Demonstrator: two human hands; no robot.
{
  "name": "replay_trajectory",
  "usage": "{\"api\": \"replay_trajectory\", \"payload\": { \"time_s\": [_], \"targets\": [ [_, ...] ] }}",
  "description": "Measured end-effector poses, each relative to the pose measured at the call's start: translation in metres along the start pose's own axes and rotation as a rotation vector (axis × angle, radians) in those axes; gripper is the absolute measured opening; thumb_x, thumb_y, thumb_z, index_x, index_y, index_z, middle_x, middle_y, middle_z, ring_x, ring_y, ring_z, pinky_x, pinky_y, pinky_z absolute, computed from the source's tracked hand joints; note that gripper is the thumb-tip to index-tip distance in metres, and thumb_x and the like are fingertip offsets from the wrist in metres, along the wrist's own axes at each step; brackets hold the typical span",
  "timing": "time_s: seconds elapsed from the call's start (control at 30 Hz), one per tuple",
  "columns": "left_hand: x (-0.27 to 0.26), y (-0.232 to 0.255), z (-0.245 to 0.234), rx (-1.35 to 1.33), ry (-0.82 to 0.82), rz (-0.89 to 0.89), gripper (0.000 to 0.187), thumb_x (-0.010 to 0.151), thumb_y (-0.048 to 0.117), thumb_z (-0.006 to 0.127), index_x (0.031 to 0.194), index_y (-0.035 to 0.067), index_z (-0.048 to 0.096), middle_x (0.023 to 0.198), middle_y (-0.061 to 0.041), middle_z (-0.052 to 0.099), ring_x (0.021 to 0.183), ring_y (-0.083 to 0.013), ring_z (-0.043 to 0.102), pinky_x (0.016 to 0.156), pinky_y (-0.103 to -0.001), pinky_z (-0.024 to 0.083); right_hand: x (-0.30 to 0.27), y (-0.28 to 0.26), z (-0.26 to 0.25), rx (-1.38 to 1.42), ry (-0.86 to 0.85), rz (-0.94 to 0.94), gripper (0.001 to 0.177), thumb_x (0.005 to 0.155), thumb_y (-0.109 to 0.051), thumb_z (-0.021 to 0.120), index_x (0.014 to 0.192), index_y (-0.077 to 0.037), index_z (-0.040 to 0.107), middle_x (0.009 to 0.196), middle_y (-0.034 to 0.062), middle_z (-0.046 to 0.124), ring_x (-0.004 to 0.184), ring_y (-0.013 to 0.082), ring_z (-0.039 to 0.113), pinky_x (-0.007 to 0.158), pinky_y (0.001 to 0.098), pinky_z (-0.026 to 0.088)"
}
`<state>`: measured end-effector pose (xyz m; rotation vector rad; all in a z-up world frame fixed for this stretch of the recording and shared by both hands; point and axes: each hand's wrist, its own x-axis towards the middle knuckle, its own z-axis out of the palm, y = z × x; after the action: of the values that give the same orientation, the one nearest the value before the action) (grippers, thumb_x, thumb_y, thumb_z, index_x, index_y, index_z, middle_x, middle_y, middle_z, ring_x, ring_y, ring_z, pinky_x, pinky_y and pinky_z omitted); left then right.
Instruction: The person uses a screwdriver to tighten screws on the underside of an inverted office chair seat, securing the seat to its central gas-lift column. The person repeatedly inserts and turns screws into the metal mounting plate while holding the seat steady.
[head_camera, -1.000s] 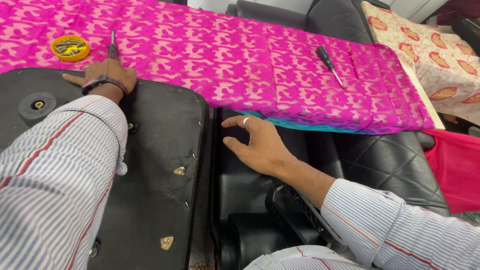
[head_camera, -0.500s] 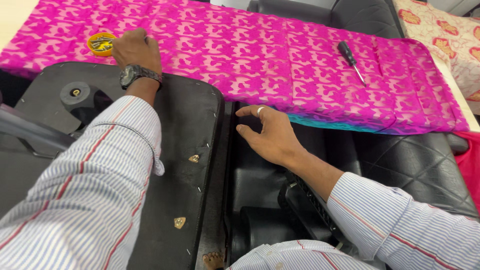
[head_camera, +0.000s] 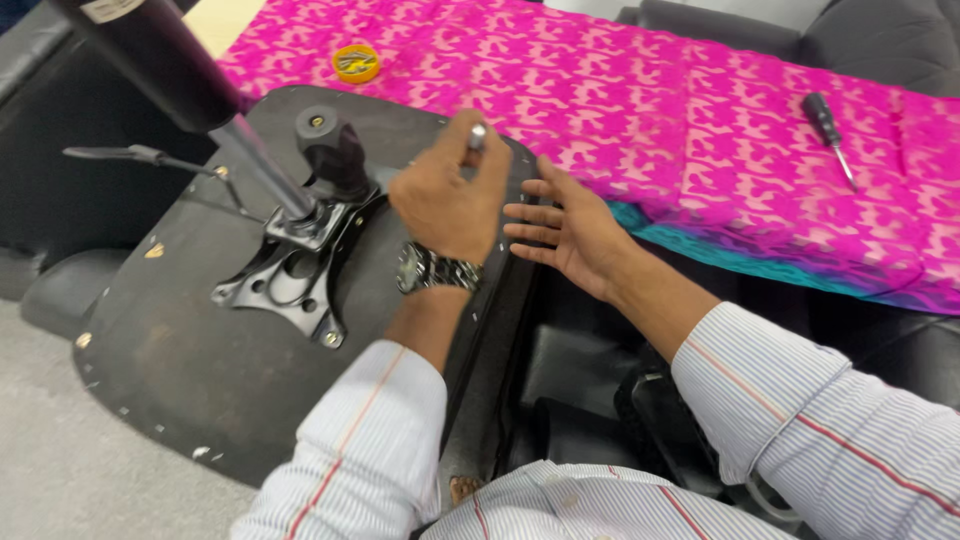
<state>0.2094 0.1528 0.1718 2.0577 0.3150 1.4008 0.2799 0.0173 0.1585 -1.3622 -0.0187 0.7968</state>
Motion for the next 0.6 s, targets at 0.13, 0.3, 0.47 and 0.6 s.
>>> {"api": "replay_trajectory", "payload": {
  "time_s": [0.13,0.3,0.47,0.6],
  "targets": [
    [-0.050,0.052,-0.050,-0.073,-0.114,0.118,0.012,0.096,0.020,0.074,0.107,0.017,0.074,0.079,-0.005,0.073,0.070,-0.0218,0.073,0.066,-0.036,0.057,0.005,0.006,0.007,0.438,-0.380,0.109,0.041,0.104,-0.046,0.057,0.095,-0.006,0.053,0.104,0.0120,0.061,0.095,0.0234,0.067,0.086,0.0417,0.061],
    [-0.090,0.089,-0.099,-0.131,-0.228,0.162,0.025,0.095,0.014,0.081,0.118,0.016,0.073,0.075,-0.003,0.069,0.064,-0.0158,0.071,0.078,-0.029,0.066,-0.015,0.015,0.031,0.101,-0.181,0.005,0.067,0.100,-0.015,0.059,0.159,-0.001,0.030,0.109,0.0130,0.068,0.067,0.0123,0.066,0.055,0.0226,0.059],
    [-0.095,0.095,-0.134,-0.435,-0.293,-0.844,0.065,0.081,0.024,0.080,0.137,0.003,0.054,0.077,-0.004,0.075,0.062,-0.0120,0.074,0.057,-0.028,0.062,-0.064,0.020,0.068,0.082,-0.099,-0.089,0.082,0.096,-0.005,0.052,0.162,-0.017,0.004,0.116,0.0138,0.069,0.074,0.0175,0.069,0.061,0.0278,0.063],
    [-0.096,0.079,-0.164,-0.553,-0.471,-1.295,0.053,0.083,0.027,0.079,0.126,0.000,0.065,0.073,-0.002,0.070,0.052,-0.0116,0.067,0.051,-0.029,0.062,-0.092,0.039,0.095,0.035,-0.080,-0.022,0.085,0.096,-0.008,0.050,0.160,-0.017,-0.006,0.120,0.0150,0.069,0.085,0.0218,0.074,0.073,0.0354,0.067]
  ]
}}
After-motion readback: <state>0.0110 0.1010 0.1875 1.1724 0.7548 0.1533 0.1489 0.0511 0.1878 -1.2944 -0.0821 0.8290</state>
